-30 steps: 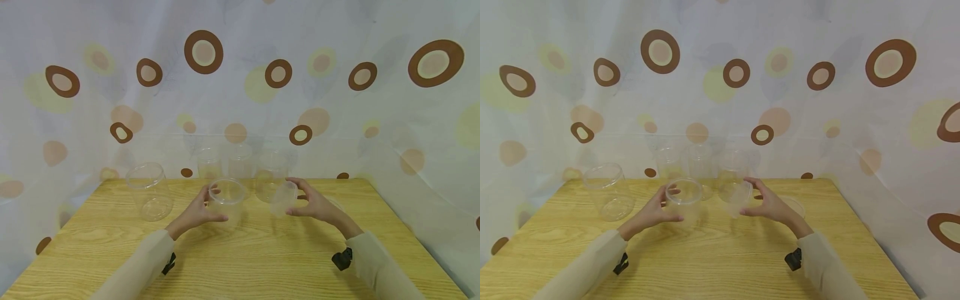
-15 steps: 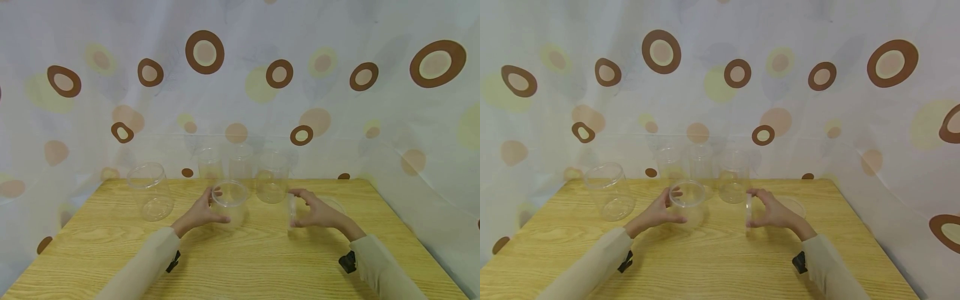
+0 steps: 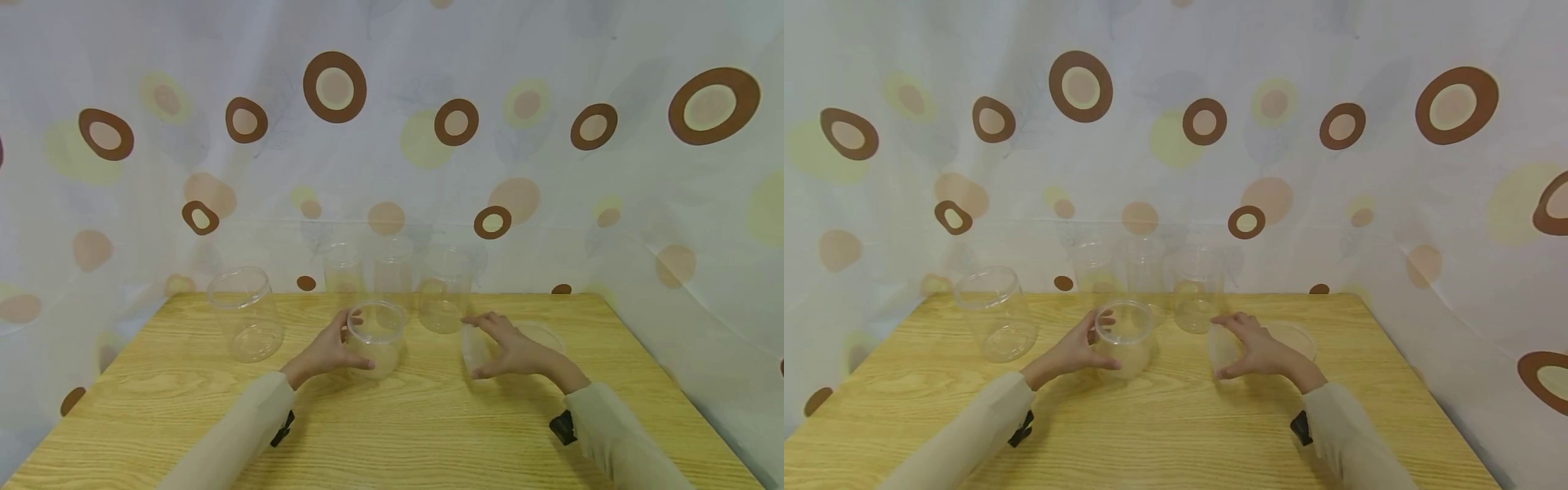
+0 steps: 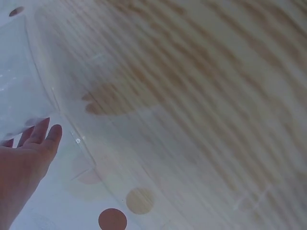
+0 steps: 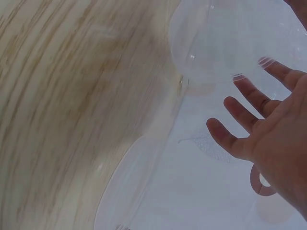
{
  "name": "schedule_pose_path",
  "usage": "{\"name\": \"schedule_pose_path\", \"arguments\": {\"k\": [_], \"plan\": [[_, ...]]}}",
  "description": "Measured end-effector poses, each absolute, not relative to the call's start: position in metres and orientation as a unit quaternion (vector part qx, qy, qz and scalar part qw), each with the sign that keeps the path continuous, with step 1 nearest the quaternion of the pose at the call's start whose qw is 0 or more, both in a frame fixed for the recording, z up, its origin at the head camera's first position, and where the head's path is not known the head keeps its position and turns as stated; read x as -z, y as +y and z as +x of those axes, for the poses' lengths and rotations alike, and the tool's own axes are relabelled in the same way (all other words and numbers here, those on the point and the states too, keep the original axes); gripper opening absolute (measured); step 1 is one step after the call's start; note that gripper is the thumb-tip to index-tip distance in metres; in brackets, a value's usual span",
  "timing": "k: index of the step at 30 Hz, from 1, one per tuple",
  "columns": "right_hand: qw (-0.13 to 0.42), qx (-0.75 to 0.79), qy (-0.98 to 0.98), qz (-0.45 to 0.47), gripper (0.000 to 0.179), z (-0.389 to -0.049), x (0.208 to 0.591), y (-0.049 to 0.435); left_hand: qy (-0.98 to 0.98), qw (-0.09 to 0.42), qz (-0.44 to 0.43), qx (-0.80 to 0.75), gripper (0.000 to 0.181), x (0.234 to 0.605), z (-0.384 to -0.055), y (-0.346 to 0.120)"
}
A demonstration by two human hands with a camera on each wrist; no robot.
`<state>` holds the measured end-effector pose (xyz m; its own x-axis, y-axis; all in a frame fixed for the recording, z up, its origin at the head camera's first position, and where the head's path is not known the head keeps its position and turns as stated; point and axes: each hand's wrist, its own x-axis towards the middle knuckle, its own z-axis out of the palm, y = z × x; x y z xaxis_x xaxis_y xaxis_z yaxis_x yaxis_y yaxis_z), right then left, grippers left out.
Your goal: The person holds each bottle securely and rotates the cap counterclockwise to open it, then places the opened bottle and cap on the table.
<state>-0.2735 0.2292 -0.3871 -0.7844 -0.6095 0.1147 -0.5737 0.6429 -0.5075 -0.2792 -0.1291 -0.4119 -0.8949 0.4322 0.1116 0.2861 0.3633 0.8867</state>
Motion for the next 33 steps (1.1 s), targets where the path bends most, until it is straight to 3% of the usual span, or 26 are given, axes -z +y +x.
{"name": "schedule_pose_path", "arguments": {"k": [23, 33], "plan": [[0.079, 0.194, 0.915, -0.345, 0.076, -0.268, 0.403, 0.210, 0.840, 0.088, 0.220, -0.489, 0.099, 0.416, -0.281, -0.128], [0.078, 0.188, 0.909, -0.364, 0.082, -0.268, 0.404, 0.212, 0.846, 0.073, 0.214, -0.483, 0.096, 0.418, -0.280, -0.124]]}}
